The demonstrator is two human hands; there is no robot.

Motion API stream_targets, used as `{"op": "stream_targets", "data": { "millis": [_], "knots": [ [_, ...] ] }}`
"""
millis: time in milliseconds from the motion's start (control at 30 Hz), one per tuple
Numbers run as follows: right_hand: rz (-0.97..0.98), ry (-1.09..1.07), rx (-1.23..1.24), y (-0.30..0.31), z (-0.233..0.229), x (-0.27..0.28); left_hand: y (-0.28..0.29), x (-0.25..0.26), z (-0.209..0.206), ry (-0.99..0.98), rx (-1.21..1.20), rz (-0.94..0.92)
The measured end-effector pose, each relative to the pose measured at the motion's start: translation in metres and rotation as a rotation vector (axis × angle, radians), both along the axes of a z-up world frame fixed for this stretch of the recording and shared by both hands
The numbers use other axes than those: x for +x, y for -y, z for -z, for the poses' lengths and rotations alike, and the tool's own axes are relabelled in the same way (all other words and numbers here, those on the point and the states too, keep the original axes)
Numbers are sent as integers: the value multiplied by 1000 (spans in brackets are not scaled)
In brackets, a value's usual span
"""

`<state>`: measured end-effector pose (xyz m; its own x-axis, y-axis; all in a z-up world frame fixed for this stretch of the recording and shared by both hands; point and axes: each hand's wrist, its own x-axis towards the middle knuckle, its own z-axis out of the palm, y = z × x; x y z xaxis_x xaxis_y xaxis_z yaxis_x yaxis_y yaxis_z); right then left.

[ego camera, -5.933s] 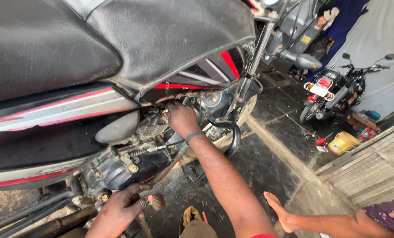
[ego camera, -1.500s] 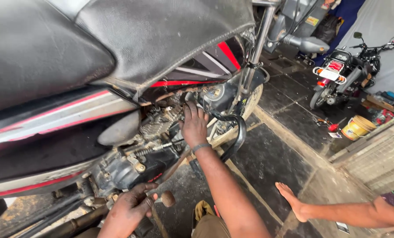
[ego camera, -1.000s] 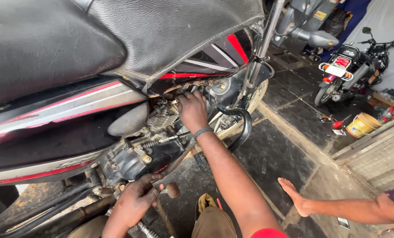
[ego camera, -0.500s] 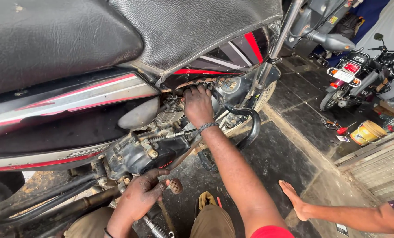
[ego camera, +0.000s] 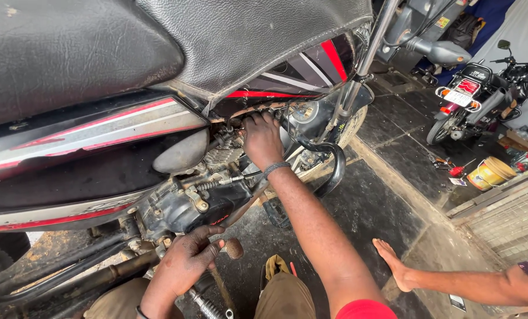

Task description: The recorder is servicing a motorcycle, specifically inspecting and cleaning a spark plug before reinstalling it.

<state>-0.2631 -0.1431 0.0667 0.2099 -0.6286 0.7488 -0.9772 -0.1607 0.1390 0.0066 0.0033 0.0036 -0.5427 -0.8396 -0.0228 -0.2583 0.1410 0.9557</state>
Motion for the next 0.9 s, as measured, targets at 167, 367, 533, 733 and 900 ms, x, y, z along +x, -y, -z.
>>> {"op": "stream_targets", "data": {
  "millis": [167, 367, 533, 733, 900],
  "knots": [
    [65, -96, 2, 5, 5, -2, -1, 2, -3, 28, 2, -1],
    [35, -130, 38, 3, 0, -6, -2, 1, -5, 52, 34, -6],
    [-67, -62, 0, 4, 0, -9, 0, 0, 3, -6, 87, -8],
    [-21, -22, 46, 5, 1, -8, -1, -1, 2, 24, 107, -17],
    [17, -71, 75, 1, -5, -8, -3, -1, 4, 17, 129, -19]
  ]
}}
